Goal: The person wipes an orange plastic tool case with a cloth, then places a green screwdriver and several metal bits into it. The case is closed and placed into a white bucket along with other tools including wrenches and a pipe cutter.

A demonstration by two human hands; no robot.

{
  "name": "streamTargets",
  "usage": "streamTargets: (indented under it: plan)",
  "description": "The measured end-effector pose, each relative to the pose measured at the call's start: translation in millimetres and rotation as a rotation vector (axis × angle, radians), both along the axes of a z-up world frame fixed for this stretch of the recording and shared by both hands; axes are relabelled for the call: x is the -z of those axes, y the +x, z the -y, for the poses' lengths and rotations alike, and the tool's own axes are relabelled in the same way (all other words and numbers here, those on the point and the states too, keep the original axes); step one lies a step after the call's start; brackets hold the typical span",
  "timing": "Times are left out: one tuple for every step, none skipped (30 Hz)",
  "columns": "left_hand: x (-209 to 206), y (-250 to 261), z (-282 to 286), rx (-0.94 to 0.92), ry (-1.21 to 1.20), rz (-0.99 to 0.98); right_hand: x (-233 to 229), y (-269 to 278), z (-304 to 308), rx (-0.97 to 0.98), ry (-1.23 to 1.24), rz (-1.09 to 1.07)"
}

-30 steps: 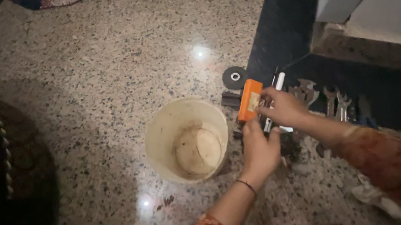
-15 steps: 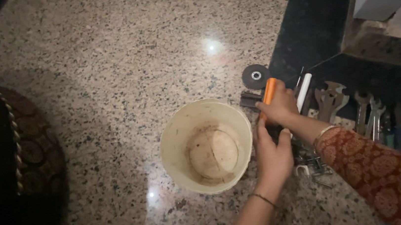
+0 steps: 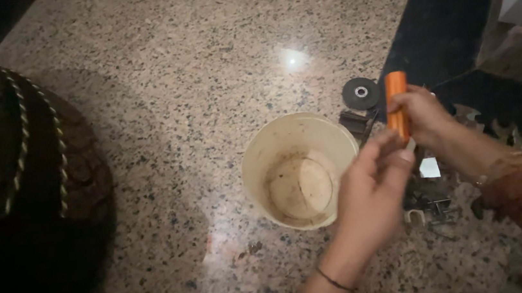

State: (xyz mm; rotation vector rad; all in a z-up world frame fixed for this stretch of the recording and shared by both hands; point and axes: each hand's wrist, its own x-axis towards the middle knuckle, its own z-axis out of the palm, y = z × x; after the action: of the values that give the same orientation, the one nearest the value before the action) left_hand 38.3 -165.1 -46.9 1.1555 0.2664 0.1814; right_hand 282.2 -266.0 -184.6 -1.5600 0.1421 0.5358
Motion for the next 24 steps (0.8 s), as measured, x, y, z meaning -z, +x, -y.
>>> streamTargets:
  plan:
    - [-4,0,-9,-0.051,0.019,0.054,-18,-4,8,0.007,0.057,-0.008]
    - [-6,1,-22,-0.102,0.038,0.108,-35,-11,10,-0.011,0.03,0.014]
    - [-8,-1,-33,-0.15,0.049,0.16,-53,-23,12,-0.026,-0.004,0.035]
    - [-10,-1,-47,-0.159,0.046,0.157,-73,-37,12,-0.041,-0.038,0.056]
    - [-13,0,-61,-0.171,0.046,0.156,-94,-48,9,-0.049,-0.048,0.105]
    - [-16,-4,-72,-0.172,0.083,0.158,-116,-60,6,-0.057,-0.059,0.155]
    - [-21,-9,-84,-0.179,0.122,0.162,-138,-73,1,-0.108,0.013,0.233]
    - [-27,-13,-94,-0.186,0.162,0.165,-158,-87,-3,-0.159,0.085,0.31]
    - [-32,-18,-104,-0.194,0.186,0.138,-176,-99,-10,-0.235,0.032,0.43]
    - [-39,-22,-112,-0.202,0.21,0.112,-191,-111,-16,-0.31,-0.021,0.549]
    - [-46,-27,-117,-0.207,0.234,0.083,-203,-123,-23,-0.384,-0.075,0.666]
    - [-53,-33,-120,-0.211,0.26,0.058,-212,-134,-31,-0.415,-0.143,0.686]
    - [-60,-36,-124,-0.213,0.286,0.039,-218,-144,-41,-0.445,-0.214,0.71]
    - [-66,-38,-126,-0.216,0.311,0.02,-221,-153,-53,-0.474,-0.285,0.734]
    - [-69,-39,-129,-0.21,0.316,0.018,-220,-161,-66,-0.503,-0.31,0.708]
    - [-71,-40,-130,-0.203,0.32,0.016,-217,-168,-77,-0.531,-0.336,0.681]
    - [-70,-42,-132,-0.197,0.326,0.008,-213,-175,-87,-0.541,-0.312,0.676]
    - [-68,-43,-133,-0.241,0.33,0.015,-207,-180,-98,-0.55,-0.288,0.671]
    - [-64,-42,-133,-0.281,0.334,0.021,-200,-183,-107,-0.557,-0.264,0.664]
    - [-60,-41,-135,-0.322,0.337,0.027,-193,-183,-115,-0.583,-0.314,0.706]
    - [-55,-40,-136,-0.335,0.337,0.013,-185,-183,-120,-0.607,-0.369,0.745]
    - [-50,-39,-139,-0.349,0.337,-0.002,-177,-183,-125,-0.63,-0.425,0.783]
    - [-45,-39,-142,-0.363,0.337,-0.016,-169,-183,-130,-0.642,-0.418,0.751]
    - [-42,-38,-145,-0.367,0.356,-0.032,-161,-185,-135,-0.653,-0.411,0.719]
